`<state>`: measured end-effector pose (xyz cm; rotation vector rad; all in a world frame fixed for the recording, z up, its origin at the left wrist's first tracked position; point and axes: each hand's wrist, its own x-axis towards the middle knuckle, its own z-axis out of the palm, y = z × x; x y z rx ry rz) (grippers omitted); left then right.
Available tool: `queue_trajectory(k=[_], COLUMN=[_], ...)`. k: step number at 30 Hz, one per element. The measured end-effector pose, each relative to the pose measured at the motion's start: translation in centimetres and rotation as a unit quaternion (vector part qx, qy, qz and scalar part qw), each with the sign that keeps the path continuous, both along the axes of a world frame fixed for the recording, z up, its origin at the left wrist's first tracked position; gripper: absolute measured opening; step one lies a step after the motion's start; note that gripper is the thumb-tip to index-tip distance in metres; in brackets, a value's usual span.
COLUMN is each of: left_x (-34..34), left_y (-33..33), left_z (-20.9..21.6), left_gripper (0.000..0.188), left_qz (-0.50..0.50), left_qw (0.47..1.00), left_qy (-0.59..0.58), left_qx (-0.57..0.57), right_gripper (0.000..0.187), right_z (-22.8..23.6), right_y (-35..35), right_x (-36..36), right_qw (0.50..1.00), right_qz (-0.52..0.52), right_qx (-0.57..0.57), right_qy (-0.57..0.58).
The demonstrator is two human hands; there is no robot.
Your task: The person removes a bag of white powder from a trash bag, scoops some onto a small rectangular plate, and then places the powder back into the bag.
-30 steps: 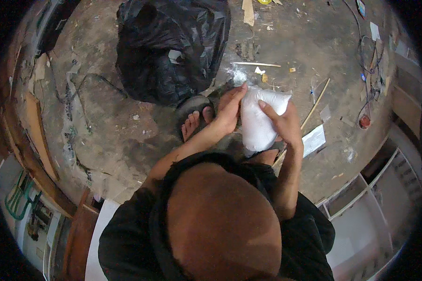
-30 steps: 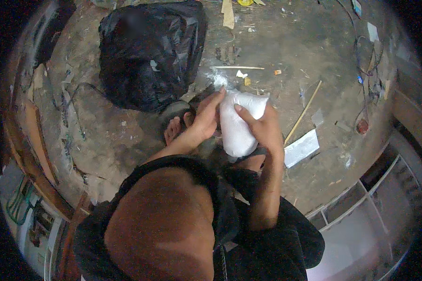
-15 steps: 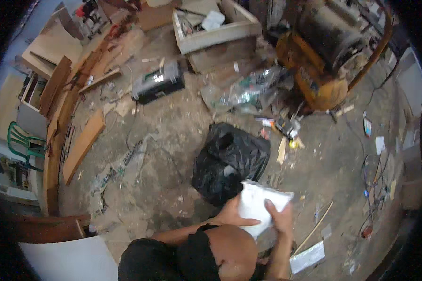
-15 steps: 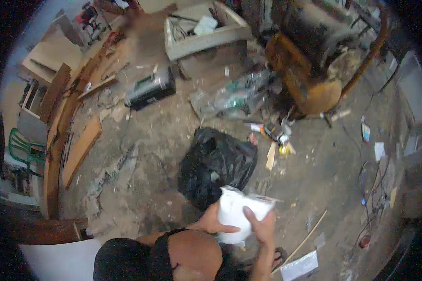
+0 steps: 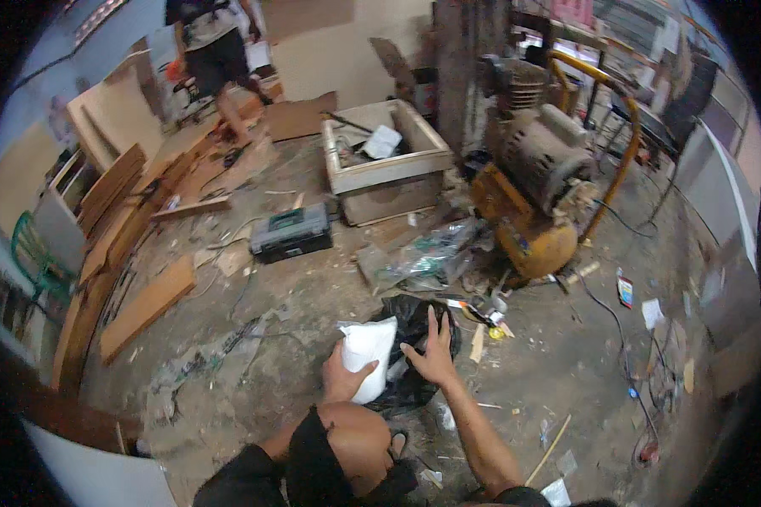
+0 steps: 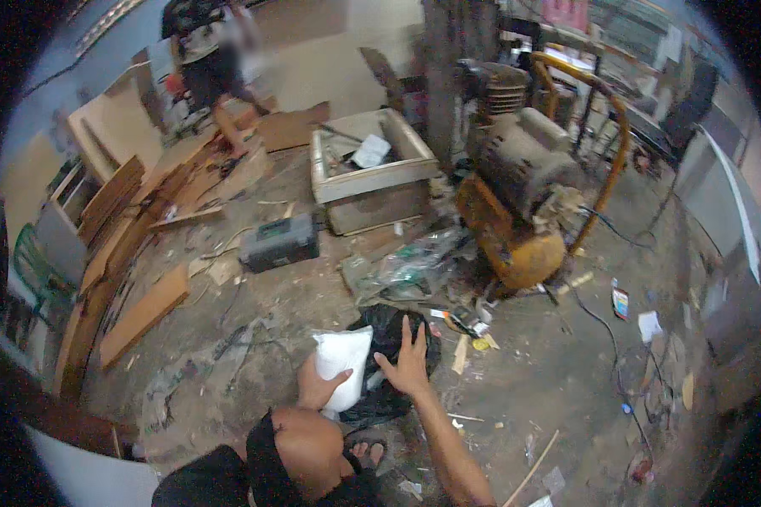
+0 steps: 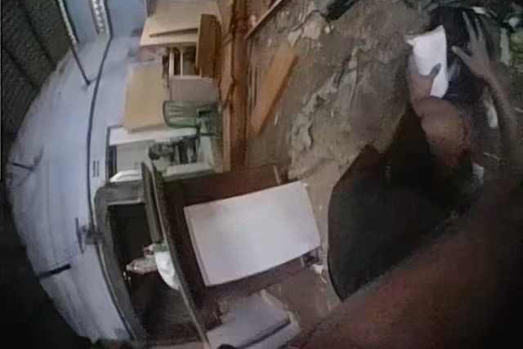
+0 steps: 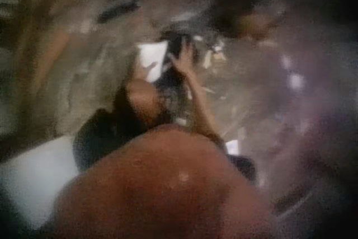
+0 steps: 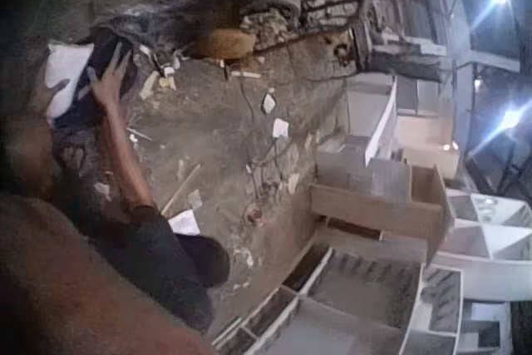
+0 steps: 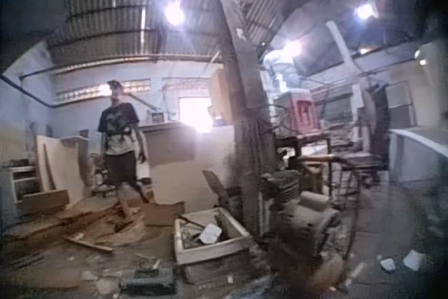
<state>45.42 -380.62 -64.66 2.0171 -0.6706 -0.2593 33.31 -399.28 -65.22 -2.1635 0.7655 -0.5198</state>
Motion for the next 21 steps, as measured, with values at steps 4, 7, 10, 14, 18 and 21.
queue_trajectory(k=[4,7,10,14,18,21], left_x=[2.4,3.9,3.4,3.0,4.3,5.8], left_y=[-1.3,-1.6,-1.4,-4.4,-5.9,-5.4], left_z=[-4.0,-7.1,-6.1,-7.8,-9.6,-8.0], left_gripper=[0.085,0.084,0.080,0.081,0.083,0.084], left_qz=[0.045,0.037,0.025,-0.030,-0.079,-0.097], left_qw=[0.998,0.995,0.987,0.989,0.986,0.979], left_qy=[-0.020,-0.093,-0.062,-0.097,-0.129,-0.173], left_qx=[-0.026,0.004,0.146,0.106,0.073,0.048], right_gripper=[0.098,0.081,0.062,0.044,0.045,0.044], right_z=[1.1,3.6,7.1,9.7,9.3,11.8], right_y=[-4.6,-9.6,-12.5,-16.0,-17.9,-13.9], right_x=[-0.7,-1.7,-4.2,-12.0,-21.8,-29.8], right_qw=[0.992,0.980,0.975,0.893,0.839,0.925], right_qz=[0.060,0.145,0.165,0.137,0.176,0.037], right_qx=[-0.056,0.000,-0.052,-0.106,-0.115,-0.137], right_qy=[0.100,0.138,0.141,0.416,0.502,0.353])
